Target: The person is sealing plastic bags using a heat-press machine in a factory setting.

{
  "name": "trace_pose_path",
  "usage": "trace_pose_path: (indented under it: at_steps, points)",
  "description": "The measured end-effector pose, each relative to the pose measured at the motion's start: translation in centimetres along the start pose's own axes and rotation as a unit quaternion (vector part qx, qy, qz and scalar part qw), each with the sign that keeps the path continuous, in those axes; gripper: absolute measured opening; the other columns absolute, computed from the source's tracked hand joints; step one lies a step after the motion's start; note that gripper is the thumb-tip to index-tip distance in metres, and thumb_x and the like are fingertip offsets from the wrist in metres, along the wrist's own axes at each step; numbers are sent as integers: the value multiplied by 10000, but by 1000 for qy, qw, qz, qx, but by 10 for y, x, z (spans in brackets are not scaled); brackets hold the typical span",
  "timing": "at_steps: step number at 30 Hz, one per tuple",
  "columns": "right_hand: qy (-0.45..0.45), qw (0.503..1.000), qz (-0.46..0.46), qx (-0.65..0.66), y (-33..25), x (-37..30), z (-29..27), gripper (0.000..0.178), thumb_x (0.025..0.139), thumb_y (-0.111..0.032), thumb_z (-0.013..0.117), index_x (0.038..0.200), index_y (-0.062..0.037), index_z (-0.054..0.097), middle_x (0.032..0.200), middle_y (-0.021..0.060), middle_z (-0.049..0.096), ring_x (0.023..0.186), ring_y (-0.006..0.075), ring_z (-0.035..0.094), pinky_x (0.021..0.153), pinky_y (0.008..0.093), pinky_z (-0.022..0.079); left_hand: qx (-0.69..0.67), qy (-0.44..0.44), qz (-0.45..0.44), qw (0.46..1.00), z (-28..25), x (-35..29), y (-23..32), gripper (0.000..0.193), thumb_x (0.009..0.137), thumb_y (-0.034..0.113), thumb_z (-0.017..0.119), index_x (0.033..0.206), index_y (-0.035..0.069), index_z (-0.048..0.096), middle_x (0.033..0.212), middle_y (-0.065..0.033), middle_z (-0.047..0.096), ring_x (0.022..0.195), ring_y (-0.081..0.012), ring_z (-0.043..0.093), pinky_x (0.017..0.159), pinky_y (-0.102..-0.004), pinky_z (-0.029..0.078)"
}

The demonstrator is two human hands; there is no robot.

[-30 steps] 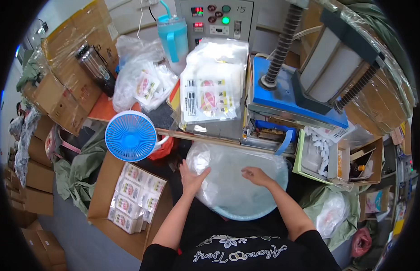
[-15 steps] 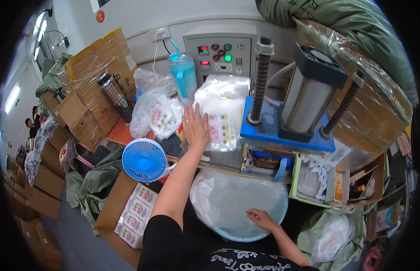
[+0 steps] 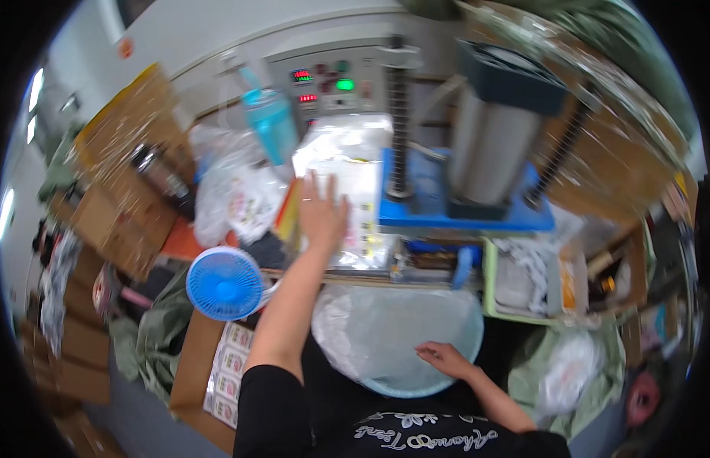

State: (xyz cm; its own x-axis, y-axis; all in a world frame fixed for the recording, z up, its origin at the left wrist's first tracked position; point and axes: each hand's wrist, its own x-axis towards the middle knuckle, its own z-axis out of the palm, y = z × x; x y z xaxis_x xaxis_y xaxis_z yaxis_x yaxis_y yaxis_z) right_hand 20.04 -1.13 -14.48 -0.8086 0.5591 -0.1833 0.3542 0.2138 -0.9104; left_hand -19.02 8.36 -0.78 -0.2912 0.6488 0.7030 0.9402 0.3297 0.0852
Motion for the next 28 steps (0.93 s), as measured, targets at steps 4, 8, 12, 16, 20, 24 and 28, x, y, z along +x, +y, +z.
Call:
trace_pose_path:
  at_steps: [4, 8, 12, 16, 20, 24, 28]
  points:
    - [-17, 996, -63, 57, -78, -4, -33, 269, 944, -191, 577, 1149, -21, 623, 988, 123, 690, 888, 196, 666, 780, 314, 511, 34, -21, -1, 999, -8, 3, -31, 998, 601, 89, 707, 1498, 139, 273, 1524, -262, 221, 1407, -427, 215, 1146, -504, 185]
    - [277, 957, -80, -10, -134, -38, -116, 201, 937, -124, 563, 1077, -12, 653, 976, 123, 689, 869, 190, 665, 747, 319, 503, -101, 34, -1, 994, -57, -9, 27, 568, 930, 305, 536, 1429, 76, 395, 1517, -203, 281, 1402, -395, 239, 1120, -530, 188]
    - [463, 855, -46, -229, -105, -47, -189, 298, 896, -167, 610, 1158, -26, 600, 1090, 182, 623, 929, 329, 620, 803, 379, 487, -155, -123, 6, 980, -90, -95, 59, 721, 840, 341, 670, 1431, 55, 372, 1535, -188, 256, 1428, -375, 199, 1131, -530, 160]
    - [454, 755, 34, -473, -88, -24, -180, 500, 822, -309, 670, 1256, -101, 532, 1203, 210, 512, 1072, 412, 522, 890, 496, 434, -172, -137, 61, 974, -104, -146, 48, 698, 799, 262, 703, 1404, 72, 411, 1490, -172, 343, 1411, -359, 251, 1129, -517, 179]
    - [406, 773, 56, -484, -92, -5, -157, 419, 832, -323, 649, 1171, -108, 529, 1093, 179, 538, 941, 361, 603, 747, 480, 503, -195, -59, 31, 978, -104, -140, 39, 509, 789, 177, 696, 1265, 74, 550, 1298, -117, 533, 1294, -343, 410, 1077, -489, 277]
    - [357, 804, 54, -474, -75, 13, -163, 406, 851, -312, 620, 1182, -111, 498, 987, 148, 587, 731, 340, 655, 593, 448, 531, -157, -38, 39, 986, -103, -121, 37, 409, 756, 172, 701, 1159, 150, 631, 1095, -87, 570, 1042, -300, 517, 914, -441, 375]
    - [377, 839, 16, -392, -66, 20, -183, 411, 863, -302, 608, 1212, -129, 478, 1055, 125, 618, 777, 360, 665, 636, 466, 537, -156, -92, 0, 983, -99, -110, 33, 296, 719, 173, 718, 1013, 163, 680, 980, -63, 556, 952, -284, 520, 812, -413, 404]
